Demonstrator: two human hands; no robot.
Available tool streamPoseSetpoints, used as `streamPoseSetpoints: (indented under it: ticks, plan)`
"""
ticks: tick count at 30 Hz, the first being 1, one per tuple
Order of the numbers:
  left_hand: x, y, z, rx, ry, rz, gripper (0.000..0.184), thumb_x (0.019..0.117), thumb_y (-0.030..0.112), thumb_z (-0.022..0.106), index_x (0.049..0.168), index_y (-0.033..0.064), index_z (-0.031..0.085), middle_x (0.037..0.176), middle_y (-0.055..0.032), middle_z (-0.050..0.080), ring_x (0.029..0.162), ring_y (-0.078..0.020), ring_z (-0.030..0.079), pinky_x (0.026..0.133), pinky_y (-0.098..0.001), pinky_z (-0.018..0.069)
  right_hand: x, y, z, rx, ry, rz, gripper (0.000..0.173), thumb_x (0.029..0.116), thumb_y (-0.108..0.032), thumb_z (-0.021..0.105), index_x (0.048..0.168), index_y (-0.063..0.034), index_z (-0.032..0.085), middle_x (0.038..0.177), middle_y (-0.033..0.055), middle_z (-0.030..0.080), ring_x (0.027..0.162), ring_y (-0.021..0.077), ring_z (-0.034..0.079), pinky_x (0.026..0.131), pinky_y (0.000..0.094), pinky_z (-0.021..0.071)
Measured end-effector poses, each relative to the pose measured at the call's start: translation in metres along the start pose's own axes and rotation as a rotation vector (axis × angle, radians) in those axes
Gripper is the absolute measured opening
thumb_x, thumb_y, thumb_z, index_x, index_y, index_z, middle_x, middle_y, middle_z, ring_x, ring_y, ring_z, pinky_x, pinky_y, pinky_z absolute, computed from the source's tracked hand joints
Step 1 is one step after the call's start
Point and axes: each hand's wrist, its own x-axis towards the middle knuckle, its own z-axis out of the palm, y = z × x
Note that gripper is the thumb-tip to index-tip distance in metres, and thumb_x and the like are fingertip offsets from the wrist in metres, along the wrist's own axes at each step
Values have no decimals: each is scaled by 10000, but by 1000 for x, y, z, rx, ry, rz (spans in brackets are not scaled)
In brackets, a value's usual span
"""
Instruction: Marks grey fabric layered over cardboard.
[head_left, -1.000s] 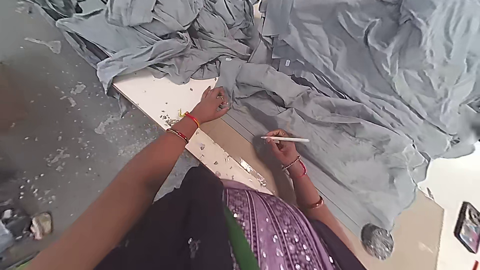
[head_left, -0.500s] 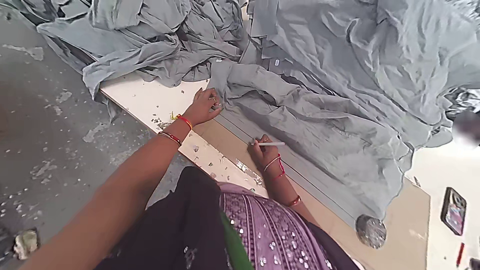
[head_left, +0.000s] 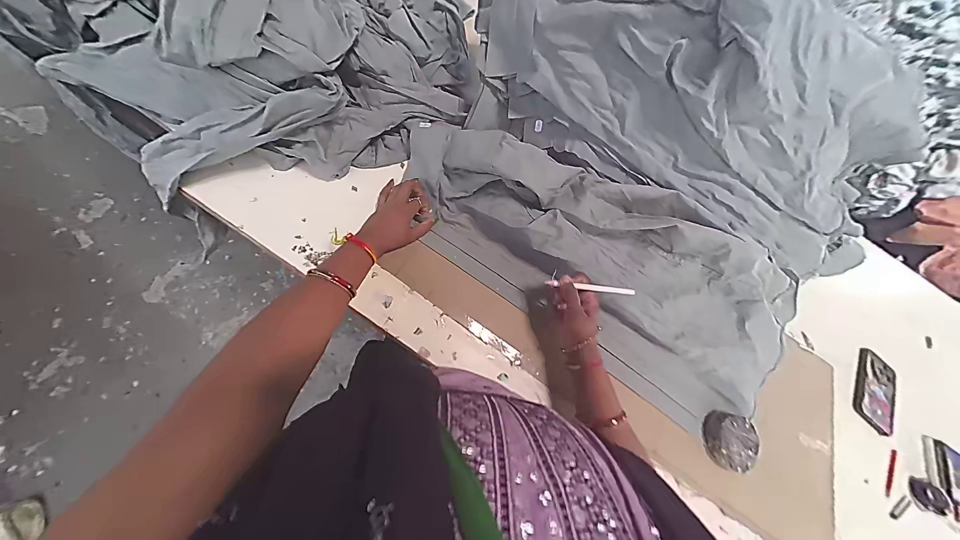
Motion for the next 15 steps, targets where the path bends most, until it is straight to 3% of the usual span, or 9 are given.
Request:
streamPoseSetpoints:
  ticks: [2, 3, 4, 7, 12, 15]
  plan:
    - [0, -1, 1, -2, 5, 9, 340, 955, 234, 658, 987, -103, 673, 1382, -357, 510, 1335, -562, 453, 1125, -753, 216, -14, 11, -40, -240, -154, -241, 43, 936, -8, 524, 947, -19, 565, 760, -104, 633, 618, -67, 563, 580, 129, 483]
    - [-1, -2, 2, 2, 10, 18, 346, 951, 238, 656, 980, -106, 669, 1375, -366, 510, 1327, -573, 454, 1115, -757, 226, -22, 18, -54, -336, -184, -318, 103, 915, -23, 567, 962, 63, 598, 844, -52, 663, 707, -63, 601, 656, 134, 518]
    - [-1, -2, 2, 6, 11, 24, 359, 953, 248, 651, 985, -109, 668, 1374, -369, 510, 1326, -580, 448, 1113, -756, 231, -30, 23, -62, -367, -185, -337, 122, 911, -30, 580, 970, 73, 607, 870, -43, 674, 734, -64, 611, 678, 136, 530]
    - [1, -3, 3, 24, 16, 34, 390, 955, 264, 645, 990, -124, 659, 1362, -377, 511, 1322, -594, 438, 1112, -752, 234, -40, 33, -64, -296, -130, -263, 66, 911, 0, 574, 968, 2, 607, 810, -92, 677, 655, -56, 600, 610, 146, 516]
    - [1, -3, 0, 36, 9, 33, 410, 951, 272, 638, 996, -135, 644, 1343, -397, 503, 1284, -616, 449, 1080, -766, 260, -41, 41, -58, -359, -117, -263, 103, 929, -41, 600, 974, 47, 630, 847, -26, 702, 722, -41, 636, 686, 159, 540]
    - [1, -1, 1, 44, 2, 28, 407, 960, 271, 626, 991, -135, 638, 1340, -391, 504, 1282, -612, 451, 1079, -766, 258, -43, 43, -54, -533, -66, -308, 170, 940, -99, 618, 954, 61, 673, 848, 41, 714, 729, -22, 633, 695, 170, 527]
